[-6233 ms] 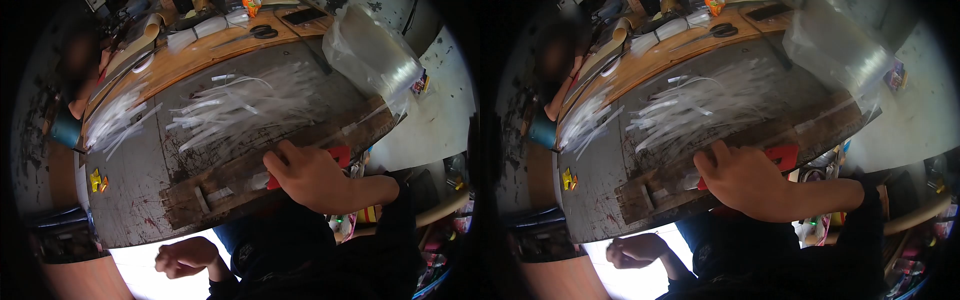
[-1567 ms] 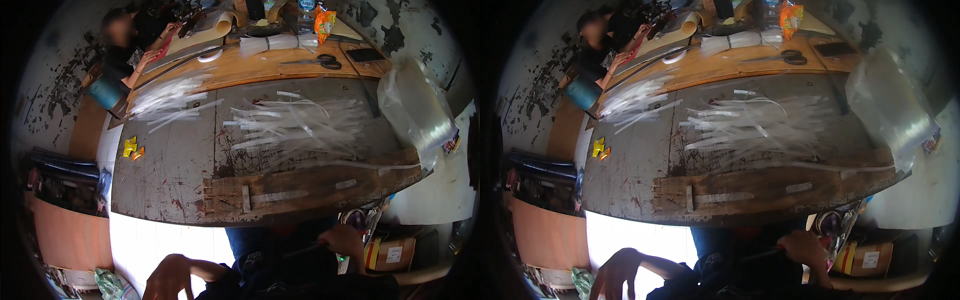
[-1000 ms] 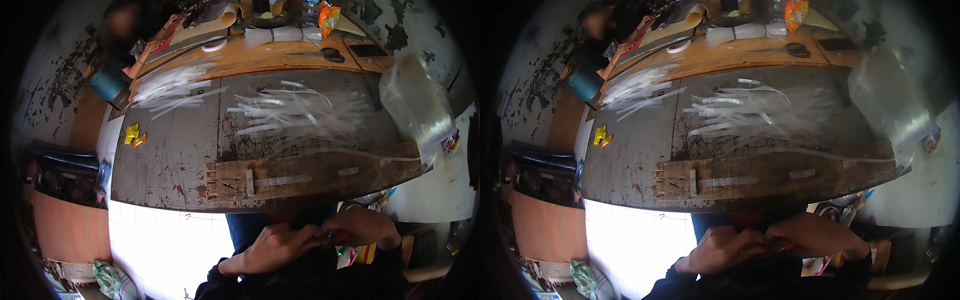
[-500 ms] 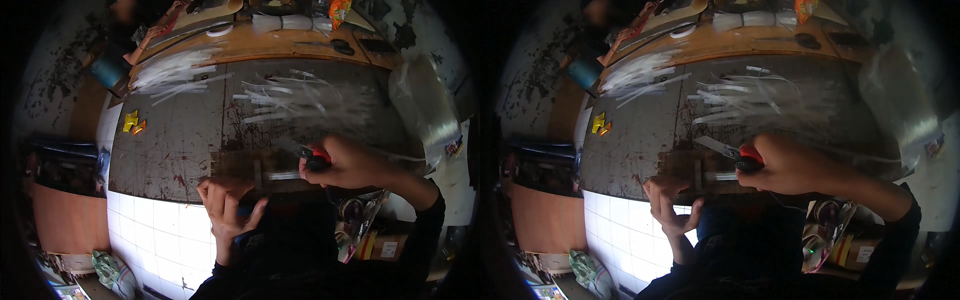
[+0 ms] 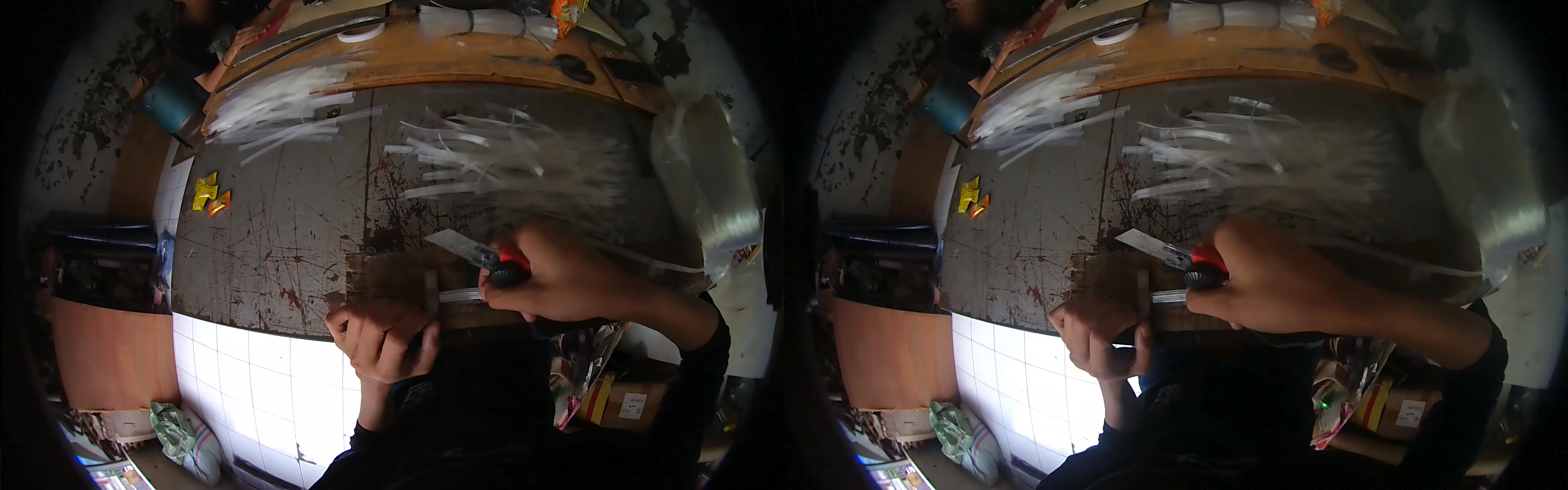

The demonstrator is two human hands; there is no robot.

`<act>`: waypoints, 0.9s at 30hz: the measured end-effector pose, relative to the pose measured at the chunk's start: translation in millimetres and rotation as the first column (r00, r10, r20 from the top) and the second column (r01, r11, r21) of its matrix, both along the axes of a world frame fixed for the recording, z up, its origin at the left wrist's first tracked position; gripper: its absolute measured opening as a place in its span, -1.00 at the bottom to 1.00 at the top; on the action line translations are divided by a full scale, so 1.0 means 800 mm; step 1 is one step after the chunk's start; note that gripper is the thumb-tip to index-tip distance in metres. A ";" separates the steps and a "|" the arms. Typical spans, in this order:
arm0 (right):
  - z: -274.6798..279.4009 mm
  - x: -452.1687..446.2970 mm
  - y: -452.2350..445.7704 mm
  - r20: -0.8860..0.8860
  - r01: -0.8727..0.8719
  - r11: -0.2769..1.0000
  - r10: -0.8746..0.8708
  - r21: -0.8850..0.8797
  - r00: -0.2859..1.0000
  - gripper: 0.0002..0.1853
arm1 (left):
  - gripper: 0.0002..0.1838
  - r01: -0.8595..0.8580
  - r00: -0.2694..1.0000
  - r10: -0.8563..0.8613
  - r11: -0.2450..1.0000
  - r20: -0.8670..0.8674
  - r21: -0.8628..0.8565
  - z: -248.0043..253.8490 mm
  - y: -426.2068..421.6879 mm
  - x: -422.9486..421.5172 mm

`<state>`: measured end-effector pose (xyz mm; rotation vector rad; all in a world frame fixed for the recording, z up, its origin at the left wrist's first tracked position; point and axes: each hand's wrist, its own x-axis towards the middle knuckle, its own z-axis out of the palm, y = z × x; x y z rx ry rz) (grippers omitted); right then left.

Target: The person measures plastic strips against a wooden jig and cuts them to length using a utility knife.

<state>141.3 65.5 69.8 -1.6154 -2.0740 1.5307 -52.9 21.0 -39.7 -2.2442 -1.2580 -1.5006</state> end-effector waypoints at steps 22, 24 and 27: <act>0.001 -0.002 0.004 0.049 -0.025 0.990 0.032 -0.136 0.998 -0.66 | -0.86 -0.069 0.988 0.075 0.996 -0.136 0.050 0.005 -0.011 0.009; 0.000 -0.003 0.003 0.044 -0.010 0.989 0.016 -0.147 0.999 -0.65 | -0.85 -0.073 0.945 0.074 0.997 -0.320 0.013 0.005 -0.018 0.011; -0.003 0.004 -0.001 0.020 -0.021 0.995 0.023 -0.102 1.000 -0.65 | -0.82 -0.110 0.919 0.096 0.994 -0.381 -0.016 0.009 -0.021 0.013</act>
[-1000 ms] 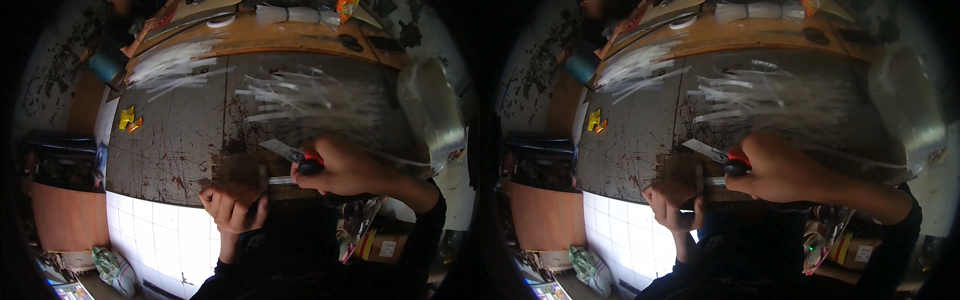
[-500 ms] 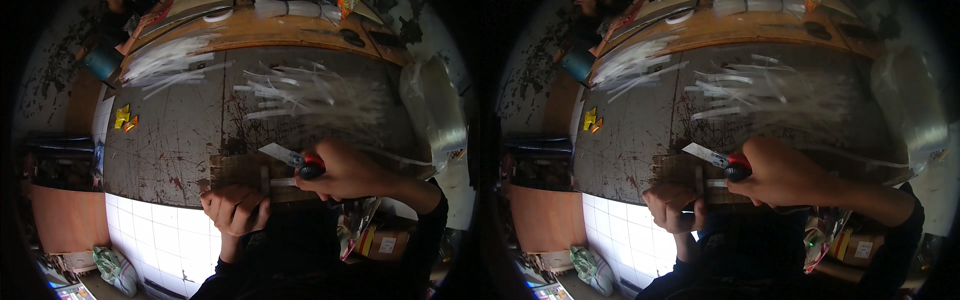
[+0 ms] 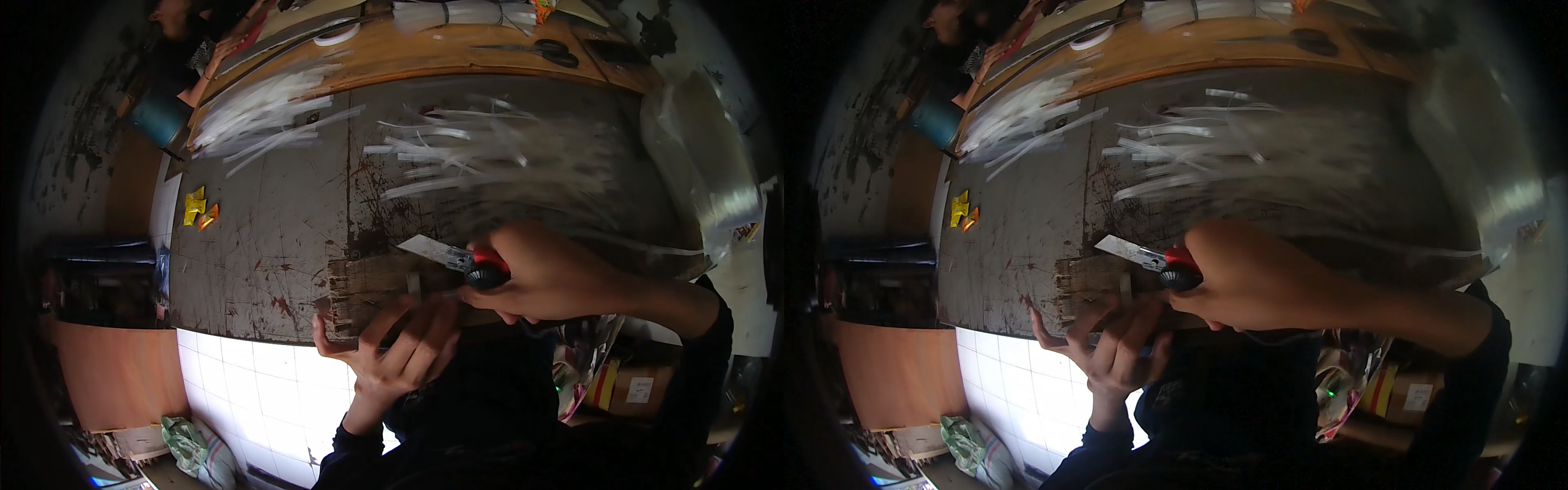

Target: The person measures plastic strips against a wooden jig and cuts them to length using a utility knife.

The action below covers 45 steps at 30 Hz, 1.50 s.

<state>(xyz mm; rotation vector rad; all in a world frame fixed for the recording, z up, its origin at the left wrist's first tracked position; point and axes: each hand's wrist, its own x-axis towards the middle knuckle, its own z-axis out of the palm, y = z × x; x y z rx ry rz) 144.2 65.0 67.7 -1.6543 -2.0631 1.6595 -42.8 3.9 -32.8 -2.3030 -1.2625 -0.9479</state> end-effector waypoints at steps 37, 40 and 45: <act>0.011 0.273 -0.107 0.327 0.480 0.744 -0.648 0.465 0.688 -0.72 | -0.59 0.054 0.889 0.030 0.984 -0.457 0.170 0.012 0.007 -0.001; 0.010 0.274 -0.106 0.360 0.467 0.759 -0.636 0.454 0.683 -0.71 | -0.59 0.064 0.899 -0.002 0.990 -0.438 0.127 0.012 0.007 -0.002; 0.011 0.273 -0.108 0.376 0.422 0.766 -0.618 0.485 0.691 -0.70 | -0.58 0.060 0.888 0.010 0.989 -0.460 0.136 0.013 0.007 -0.002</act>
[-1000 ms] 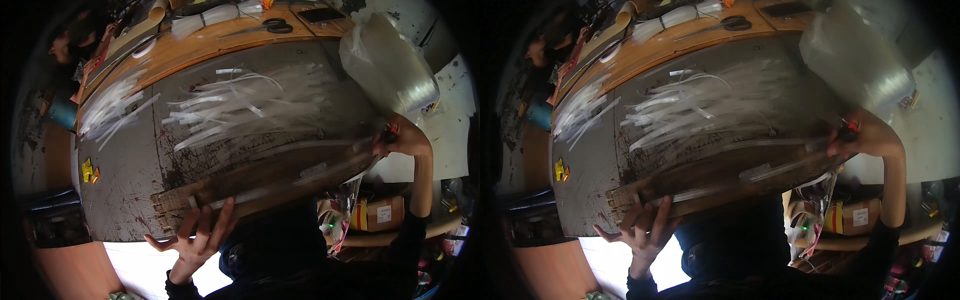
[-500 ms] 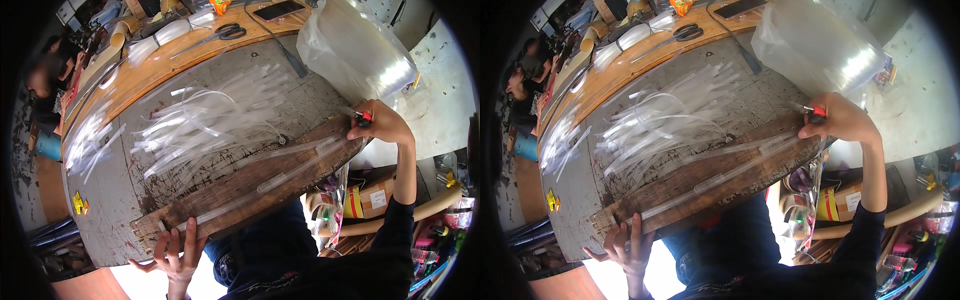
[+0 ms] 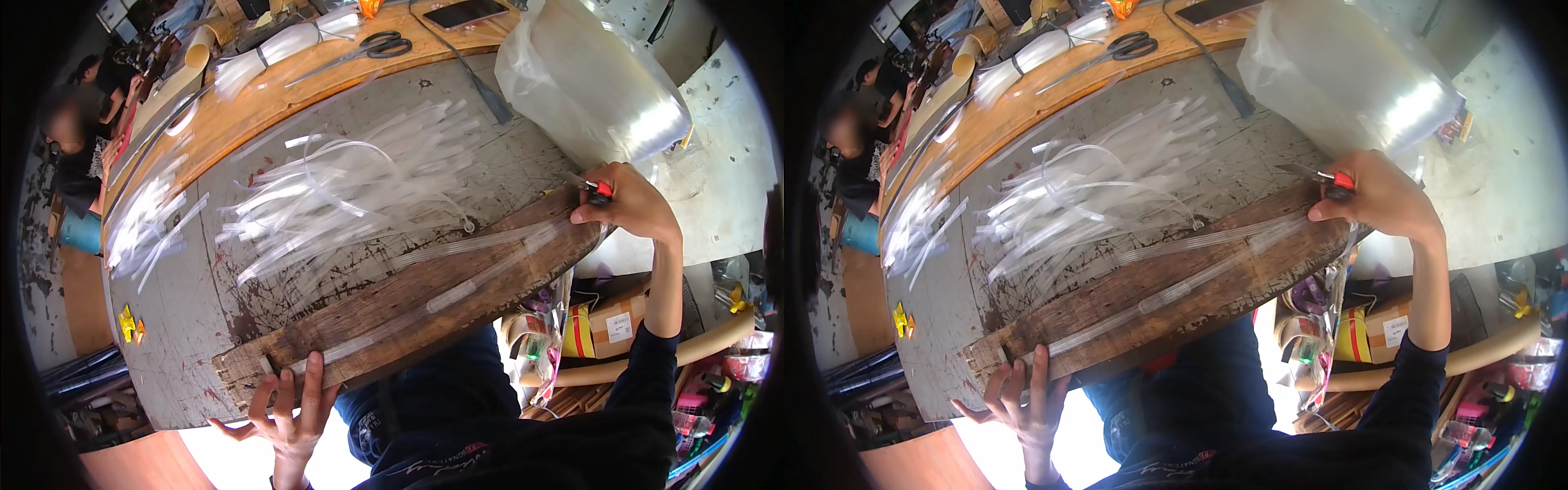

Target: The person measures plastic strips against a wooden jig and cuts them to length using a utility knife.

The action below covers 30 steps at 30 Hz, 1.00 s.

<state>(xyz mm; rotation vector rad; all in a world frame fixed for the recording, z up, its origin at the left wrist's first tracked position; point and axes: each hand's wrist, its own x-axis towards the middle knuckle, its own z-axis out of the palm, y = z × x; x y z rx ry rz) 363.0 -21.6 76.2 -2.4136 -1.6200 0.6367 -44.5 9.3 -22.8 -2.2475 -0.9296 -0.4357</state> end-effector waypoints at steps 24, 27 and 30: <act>0.008 -0.021 0.003 0.233 -0.047 0.997 0.060 -0.060 0.971 -0.67 | -0.45 -0.091 0.993 0.097 0.993 0.069 -0.075 0.009 -0.007 0.020; 0.003 -0.017 -0.001 0.260 -0.119 0.992 0.107 0.029 0.960 -0.68 | -0.36 -0.081 0.984 0.119 0.964 0.136 -0.254 0.014 -0.010 0.050; -0.003 -0.009 -0.004 0.254 -0.158 0.986 0.140 0.054 0.957 -0.67 | -0.24 0.006 0.999 0.005 0.940 0.034 -0.341 0.031 -0.010 0.113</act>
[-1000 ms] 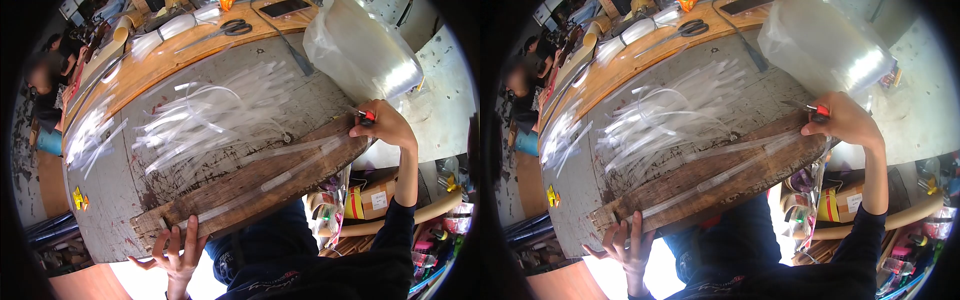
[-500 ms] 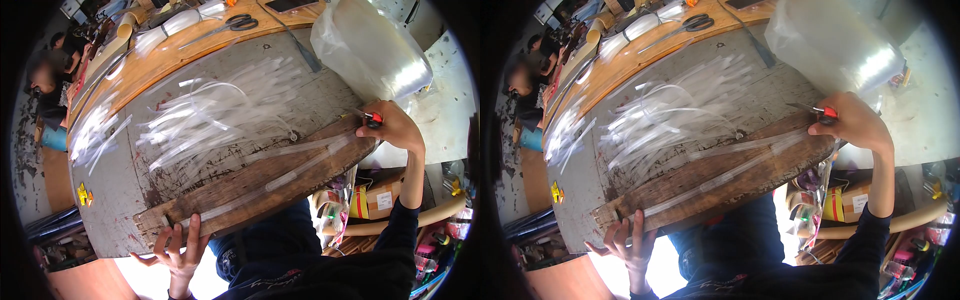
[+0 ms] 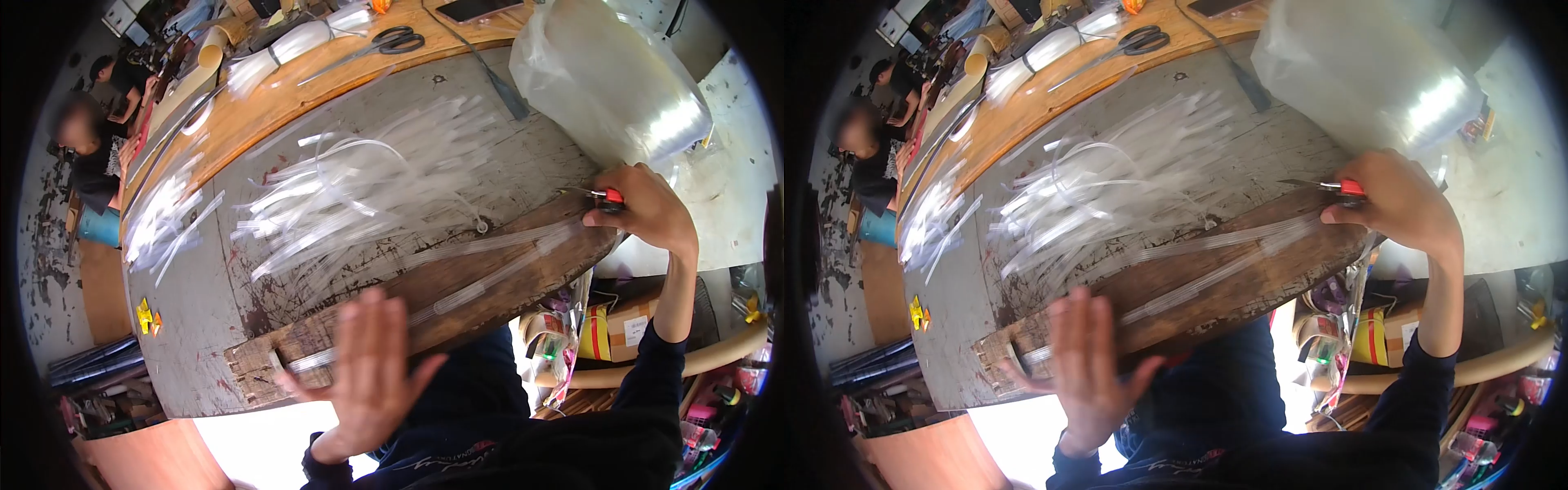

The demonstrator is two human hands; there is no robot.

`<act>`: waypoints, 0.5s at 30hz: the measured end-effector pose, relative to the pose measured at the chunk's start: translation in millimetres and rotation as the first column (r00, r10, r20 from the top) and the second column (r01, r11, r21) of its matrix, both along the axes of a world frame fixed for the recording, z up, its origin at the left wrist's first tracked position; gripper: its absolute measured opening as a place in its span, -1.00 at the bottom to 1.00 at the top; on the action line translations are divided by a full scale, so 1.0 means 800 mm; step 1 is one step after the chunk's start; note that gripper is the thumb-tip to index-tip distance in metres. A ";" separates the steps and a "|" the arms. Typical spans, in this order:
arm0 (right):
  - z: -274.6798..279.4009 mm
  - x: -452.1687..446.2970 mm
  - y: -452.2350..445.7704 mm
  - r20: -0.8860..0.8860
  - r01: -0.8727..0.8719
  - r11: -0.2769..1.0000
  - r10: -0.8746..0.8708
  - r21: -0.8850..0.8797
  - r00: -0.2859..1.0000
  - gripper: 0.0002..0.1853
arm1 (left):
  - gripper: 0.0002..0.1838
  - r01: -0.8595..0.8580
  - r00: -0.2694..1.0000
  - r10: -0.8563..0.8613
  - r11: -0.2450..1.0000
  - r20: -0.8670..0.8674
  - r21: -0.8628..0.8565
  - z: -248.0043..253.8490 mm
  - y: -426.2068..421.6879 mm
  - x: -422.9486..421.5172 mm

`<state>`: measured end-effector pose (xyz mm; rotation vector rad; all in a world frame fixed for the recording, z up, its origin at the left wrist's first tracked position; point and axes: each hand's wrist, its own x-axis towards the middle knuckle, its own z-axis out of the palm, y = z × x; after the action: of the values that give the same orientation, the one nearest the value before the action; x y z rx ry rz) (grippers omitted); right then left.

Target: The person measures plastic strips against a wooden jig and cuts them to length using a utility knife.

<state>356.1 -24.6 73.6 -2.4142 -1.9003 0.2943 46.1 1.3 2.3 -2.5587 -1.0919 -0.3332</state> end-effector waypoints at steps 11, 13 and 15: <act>0.006 0.007 0.009 -0.050 0.041 0.989 -0.048 -0.143 0.998 -0.63 | -0.53 0.350 0.908 -0.332 0.937 0.257 -0.025 -0.013 -0.002 0.130; 0.004 0.008 0.009 -0.048 0.044 0.984 -0.054 -0.175 0.997 -0.63 | -0.58 0.339 0.898 -0.345 0.938 0.273 0.071 -0.015 -0.005 0.131; 0.001 0.011 0.005 -0.020 -0.018 0.997 0.017 -0.080 1.000 -0.66 | -0.60 0.335 0.903 -0.349 0.937 0.251 0.100 -0.015 -0.004 0.131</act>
<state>364.9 -21.0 74.2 -2.4361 -1.9389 0.4005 150.9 -2.1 -9.8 -2.7064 -0.6906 -0.8033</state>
